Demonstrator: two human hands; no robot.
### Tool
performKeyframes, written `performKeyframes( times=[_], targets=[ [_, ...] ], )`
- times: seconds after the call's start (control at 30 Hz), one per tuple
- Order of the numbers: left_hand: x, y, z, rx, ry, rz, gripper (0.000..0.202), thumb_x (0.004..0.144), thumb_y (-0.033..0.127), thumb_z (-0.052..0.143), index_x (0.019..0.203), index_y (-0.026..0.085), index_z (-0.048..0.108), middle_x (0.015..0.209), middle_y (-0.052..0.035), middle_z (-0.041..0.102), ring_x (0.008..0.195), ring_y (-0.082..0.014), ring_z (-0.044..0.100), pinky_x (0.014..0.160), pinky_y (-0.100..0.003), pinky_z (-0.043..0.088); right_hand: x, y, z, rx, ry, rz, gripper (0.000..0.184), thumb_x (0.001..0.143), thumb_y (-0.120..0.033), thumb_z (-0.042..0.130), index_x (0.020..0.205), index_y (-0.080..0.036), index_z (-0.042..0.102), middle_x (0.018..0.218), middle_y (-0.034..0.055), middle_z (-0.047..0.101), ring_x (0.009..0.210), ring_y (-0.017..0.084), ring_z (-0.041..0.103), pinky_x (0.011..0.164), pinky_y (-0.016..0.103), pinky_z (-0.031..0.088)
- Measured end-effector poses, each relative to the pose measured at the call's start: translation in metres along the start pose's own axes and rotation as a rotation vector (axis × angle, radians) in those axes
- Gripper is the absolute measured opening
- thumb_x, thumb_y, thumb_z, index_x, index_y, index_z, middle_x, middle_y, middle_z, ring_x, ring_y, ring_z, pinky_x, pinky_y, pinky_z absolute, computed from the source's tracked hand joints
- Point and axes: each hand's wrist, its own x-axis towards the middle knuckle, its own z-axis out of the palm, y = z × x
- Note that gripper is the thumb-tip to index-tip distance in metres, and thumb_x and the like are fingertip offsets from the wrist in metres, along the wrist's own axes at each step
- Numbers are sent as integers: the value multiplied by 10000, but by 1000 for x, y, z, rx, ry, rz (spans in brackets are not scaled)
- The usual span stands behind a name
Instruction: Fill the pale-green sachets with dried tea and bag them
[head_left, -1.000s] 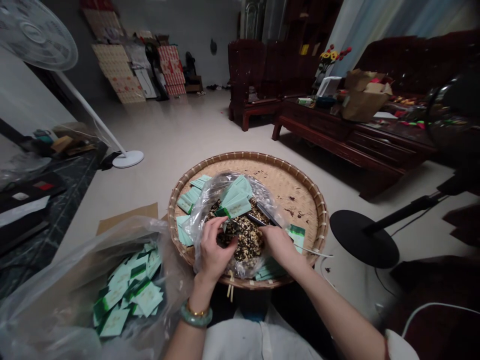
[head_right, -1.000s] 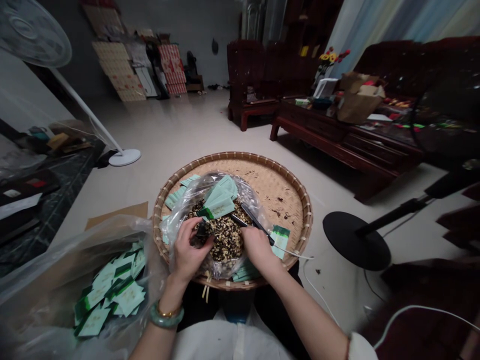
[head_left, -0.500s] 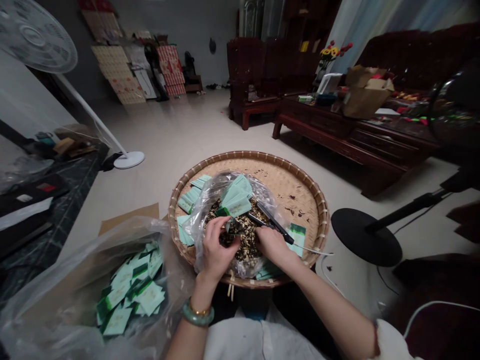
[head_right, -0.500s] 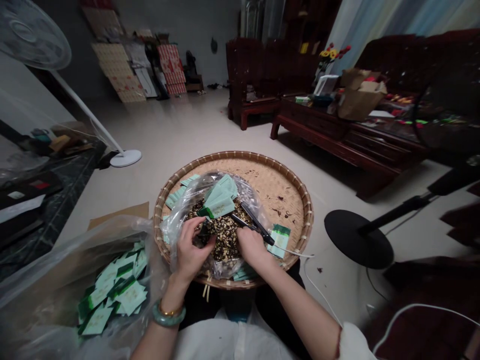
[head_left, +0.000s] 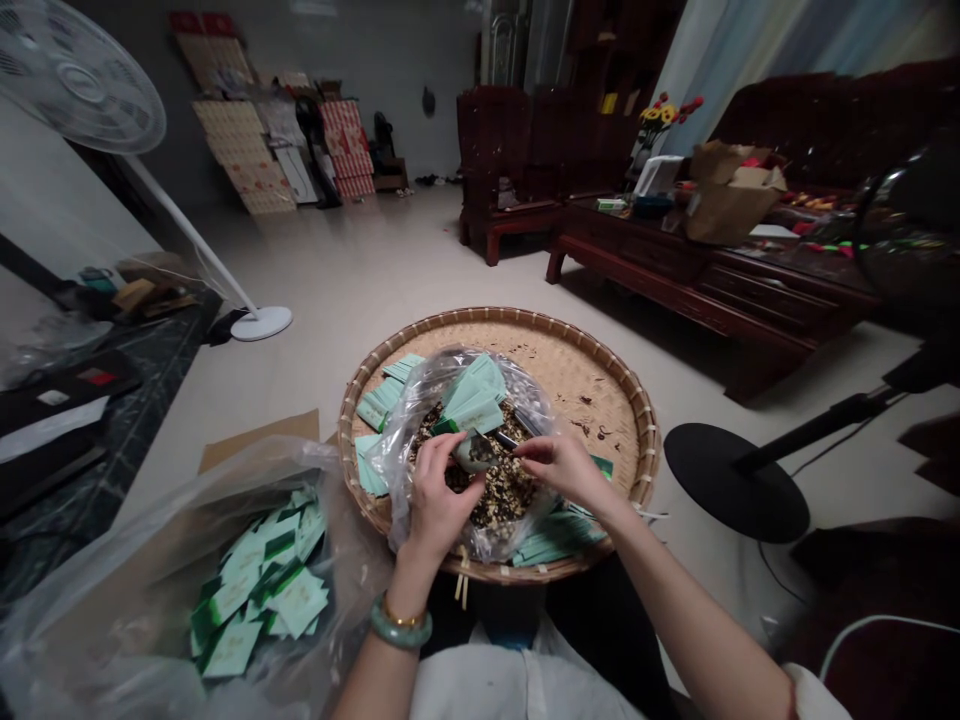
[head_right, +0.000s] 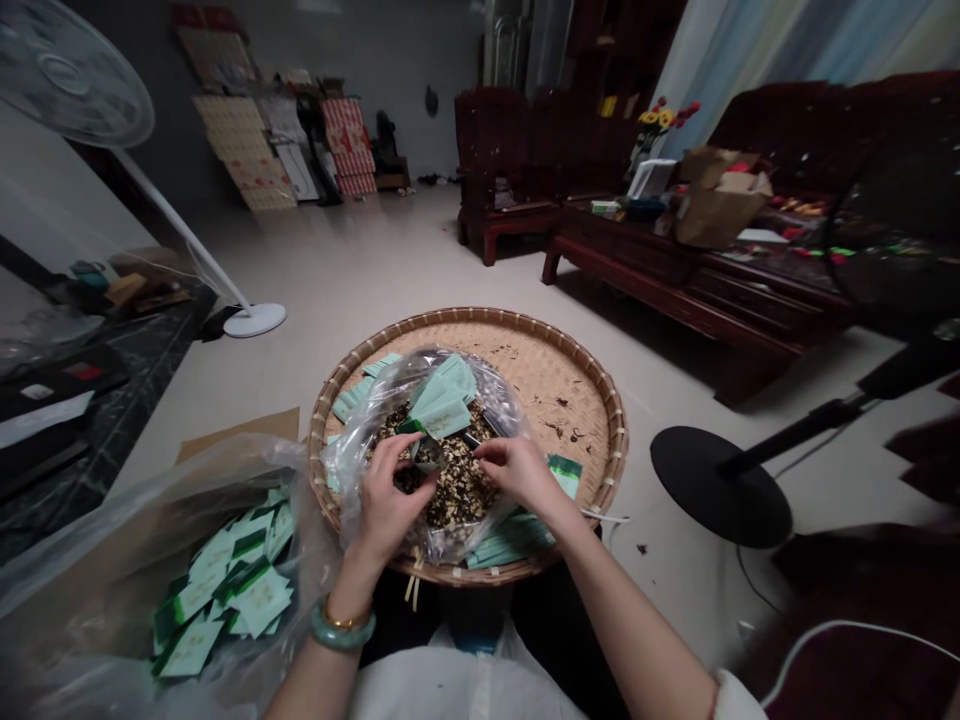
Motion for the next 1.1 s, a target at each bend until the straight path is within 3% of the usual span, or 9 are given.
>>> performKeyframes(
  times=[0.2, 0.4, 0.57, 0.7, 1.0, 1.1],
  targets=[
    [1, -2, 2, 4, -10, -15, 434, 727, 152, 656, 1145, 214, 560, 1103, -87, 558, 1038, -233, 557, 831, -373, 520, -2, -16, -9, 180, 70, -28, 198, 687, -293, 643, 795, -143, 713, 726, 50, 720, 651, 160, 648, 579, 239, 499],
    [3, -1, 3, 20, -29, -12, 453, 716, 137, 658, 1152, 209, 559, 1097, -89, 553, 1038, -239, 550, 836, -389, 515, -6, -58, -21, 316, 135, -116, 232, 695, -324, 662, 839, -149, 713, 732, 44, 719, 624, 140, 645, 568, 234, 508],
    [3, -1, 5, 18, -21, -10, 461, 721, 139, 662, 1162, 215, 549, 1100, -88, 554, 1037, -240, 547, 827, -392, 518, -8, -86, -17, 184, 167, -316, 149, 745, -261, 657, 844, -172, 724, 788, 44, 725, 697, 152, 661, 640, 256, 527],
    [3, 0, 5, 13, -20, -12, 460, 723, 135, 658, 1163, 212, 547, 1098, -88, 553, 1037, -237, 546, 822, -389, 521, -8, -88, -12, 86, 201, -383, 112, 769, -224, 642, 840, -194, 723, 805, 37, 727, 717, 157, 660, 691, 279, 532],
    [-1, -2, -1, -3, 19, 29, 432, 747, 157, 654, 1160, 210, 541, 1106, -88, 558, 1039, -227, 553, 833, -380, 518, -14, -77, -13, 144, 276, -315, 114, 763, -211, 601, 792, -185, 707, 776, 39, 716, 682, 153, 654, 646, 262, 545],
    [-4, -3, -4, 13, 41, 68, 415, 758, 186, 657, 1156, 206, 541, 1101, -89, 567, 1041, -229, 554, 827, -373, 517, -18, -73, -12, 117, 235, -308, 128, 785, -219, 595, 842, -190, 705, 826, 45, 716, 744, 163, 663, 679, 275, 547]
  ],
)
